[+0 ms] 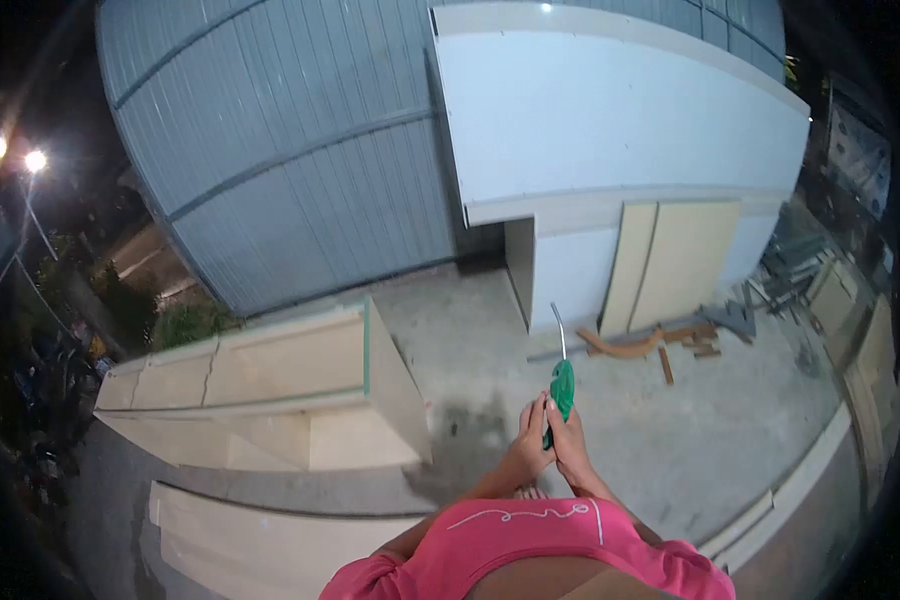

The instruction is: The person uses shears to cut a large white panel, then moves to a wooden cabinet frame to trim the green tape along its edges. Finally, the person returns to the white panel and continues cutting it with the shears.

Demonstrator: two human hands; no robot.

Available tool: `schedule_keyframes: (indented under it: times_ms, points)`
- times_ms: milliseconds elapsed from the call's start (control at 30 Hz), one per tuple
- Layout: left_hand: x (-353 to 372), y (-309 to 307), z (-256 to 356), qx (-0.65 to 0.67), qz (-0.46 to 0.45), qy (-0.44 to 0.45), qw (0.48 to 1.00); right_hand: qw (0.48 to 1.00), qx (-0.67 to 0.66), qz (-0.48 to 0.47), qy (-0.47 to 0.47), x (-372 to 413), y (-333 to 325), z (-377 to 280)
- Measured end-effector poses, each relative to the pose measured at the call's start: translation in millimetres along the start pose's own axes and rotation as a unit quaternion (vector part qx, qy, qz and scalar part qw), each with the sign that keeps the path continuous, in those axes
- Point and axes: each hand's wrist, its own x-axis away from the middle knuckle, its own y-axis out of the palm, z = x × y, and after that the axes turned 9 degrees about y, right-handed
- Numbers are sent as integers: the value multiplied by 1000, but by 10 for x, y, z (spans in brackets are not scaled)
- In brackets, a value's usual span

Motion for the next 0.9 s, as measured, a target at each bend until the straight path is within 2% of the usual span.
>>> schedule_keyframes:
  times_ms: [33, 100, 167, 233, 300, 367, 500, 567, 600, 667, 700, 767, 833, 900]
  points:
    - [-291, -37, -204, -14, 5, 7, 1000, 999, -7, -13, 34, -287, 24, -110]
    - [-715, -93, -443, 9, 40, 66, 997, 999, -2, -34, 8, -813, 17, -236]
    - [-1161, -307, -637, -26, 35, 51, 998, 994, 45, -88, -42, -1366, 24, -326]
    - [-1450, -367, -847, -76, 32, 29, 996, 993, 49, -104, -36, -1704, 64, -465]
    - [-1708, -408, -991, -59, 55, 19, 997, 991, 54, -121, -32, -1974, 137, -652]
    - [-2006, -435, -1224, -47, 74, -10, 996, 972, 180, -123, -86, -2234, 214, -862]
    - [-2704, -538, -1710, -79, 132, 28, 988, 955, 206, -149, -154, -2952, 330, -1142]
    - [-3204, -743, -1861, -72, 188, 126, 971, 945, 218, -126, -209, -3382, 400, -1316]
    - [-3478, -856, -1924, -68, 184, 130, 972, 946, 218, -120, -210, -3625, 438, -1423]
    - [-3988, -1103, -2027, -54, 188, 97, 976, 912, 266, -84, -302, -4091, 533, -1624]
    - [-4204, -1220, -2089, -53, 188, 106, 975, 910, 266, -79, -309, -4277, 596, -1725]
    - [-4752, -1591, -2181, 15, 218, 178, 959, 938, 185, -91, -278, -4716, 832, -2070]
    - [-5264, -1947, -2199, 9, 228, 179, 957, 941, 173, -74, -280, -5188, 1040, -2342]
    - [-5708, -2239, -2315, -36, 229, 161, 959, 939, 144, -113, -290, -5576, 1247, -2697]
